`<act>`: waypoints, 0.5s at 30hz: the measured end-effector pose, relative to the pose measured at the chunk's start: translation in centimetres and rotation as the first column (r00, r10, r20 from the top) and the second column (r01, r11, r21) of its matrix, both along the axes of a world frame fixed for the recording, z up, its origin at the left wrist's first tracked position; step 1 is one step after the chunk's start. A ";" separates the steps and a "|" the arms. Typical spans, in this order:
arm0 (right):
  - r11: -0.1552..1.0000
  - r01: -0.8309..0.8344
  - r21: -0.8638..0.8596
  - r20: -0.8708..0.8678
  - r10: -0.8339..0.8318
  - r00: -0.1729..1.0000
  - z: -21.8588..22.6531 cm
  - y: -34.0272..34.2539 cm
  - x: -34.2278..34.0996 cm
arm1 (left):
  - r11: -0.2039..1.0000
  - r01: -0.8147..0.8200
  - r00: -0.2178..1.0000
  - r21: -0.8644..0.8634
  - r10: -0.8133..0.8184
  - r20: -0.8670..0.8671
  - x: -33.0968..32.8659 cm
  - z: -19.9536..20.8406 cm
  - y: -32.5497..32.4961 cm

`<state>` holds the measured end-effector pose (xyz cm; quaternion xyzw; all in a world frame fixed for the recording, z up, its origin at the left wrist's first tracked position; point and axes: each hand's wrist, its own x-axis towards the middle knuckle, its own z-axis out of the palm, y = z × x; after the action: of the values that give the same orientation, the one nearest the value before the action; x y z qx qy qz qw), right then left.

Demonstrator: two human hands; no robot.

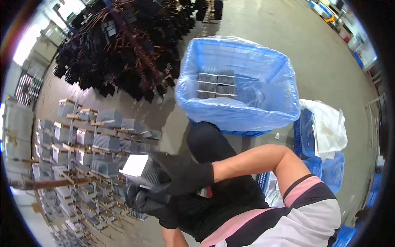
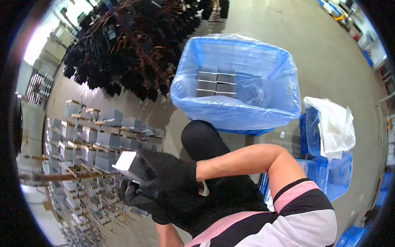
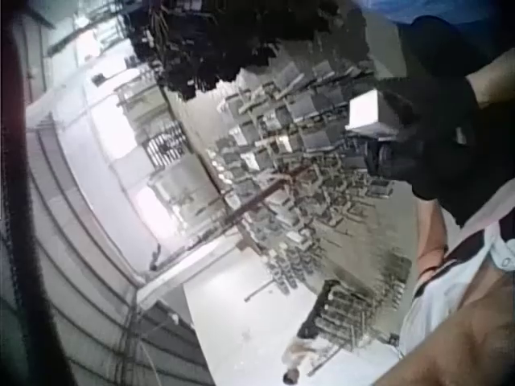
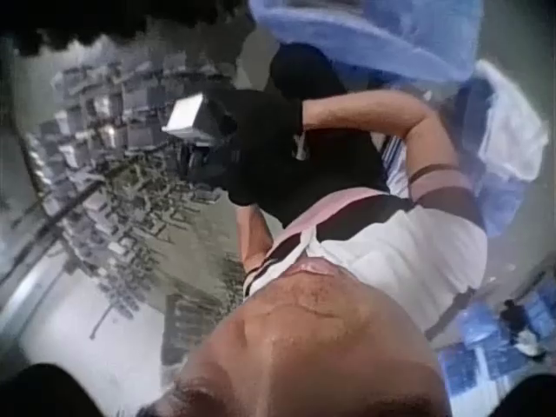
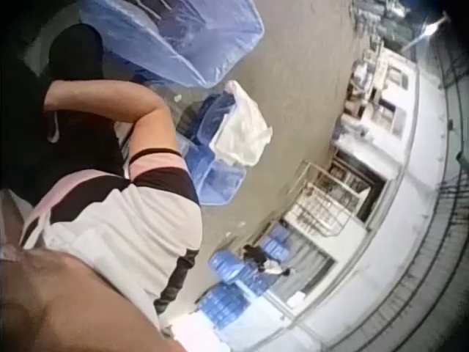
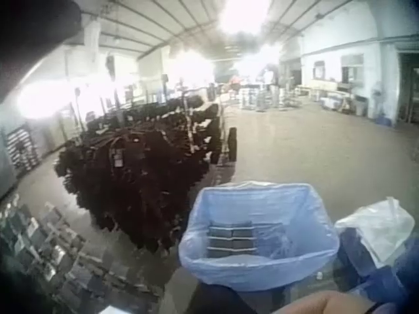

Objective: Sorting and placing metal heat sink components into plastic bins.

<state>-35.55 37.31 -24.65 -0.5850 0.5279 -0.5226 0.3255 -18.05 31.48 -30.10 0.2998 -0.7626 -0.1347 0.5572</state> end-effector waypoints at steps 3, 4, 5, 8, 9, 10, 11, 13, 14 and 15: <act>0.978 0.132 0.159 -0.147 -0.108 0.983 2.3 0.9 -6.4 | 0.973 0.230 0.972 -0.026 -0.229 0.053 -3.6 1.9 -0.1; 0.942 0.070 0.330 -0.079 -0.046 0.996 5.2 1.9 -9.7 | 0.979 0.197 0.964 -0.047 -0.185 0.194 -4.1 2.6 -0.1; 0.983 0.167 0.075 -0.192 -0.150 0.970 3.2 2.4 -12.8 | 0.983 0.165 0.934 -0.079 -0.130 0.334 -4.5 3.3 -0.2; 0.929 0.290 -0.229 -0.390 -0.360 0.847 2.2 3.2 -21.6 | 0.994 0.076 0.880 -0.075 -0.032 0.474 -3.9 0.9 -1.7; 0.910 0.347 -0.225 -0.434 -0.413 0.801 1.7 3.6 -24.1 | 0.999 0.011 0.876 -0.037 0.008 0.483 -2.8 -1.0 -2.6; 0.885 0.408 -0.224 -0.478 -0.465 0.745 0.6 4.2 -26.3 | 0.999 -0.049 0.870 0.001 0.042 0.491 -1.9 -2.6 -3.3; 0.884 0.411 -0.223 -0.469 -0.467 0.750 -0.7 4.2 -27.9 | 0.999 -0.049 0.865 -0.003 0.044 0.500 -0.9 -3.9 -3.9; 0.873 0.409 0.266 -0.641 -0.157 0.752 -3.0 4.7 -30.1 | 0.993 -0.111 0.808 0.027 0.075 0.584 1.1 -6.2 -4.9; 0.868 0.416 0.271 -0.637 -0.162 0.754 -4.6 5.2 -30.7 | 0.990 -0.138 0.775 0.042 0.081 0.626 1.1 -7.0 -5.2; 0.847 0.336 0.412 -0.710 0.067 0.701 -6.1 5.6 -31.0 | 0.990 -0.133 0.773 0.043 0.077 0.630 0.7 -7.1 -5.2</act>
<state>-66.57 42.90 -30.73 -0.5876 0.7732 -0.1244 0.2033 -17.33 26.32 -37.17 0.3931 -0.8799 -0.0283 0.2654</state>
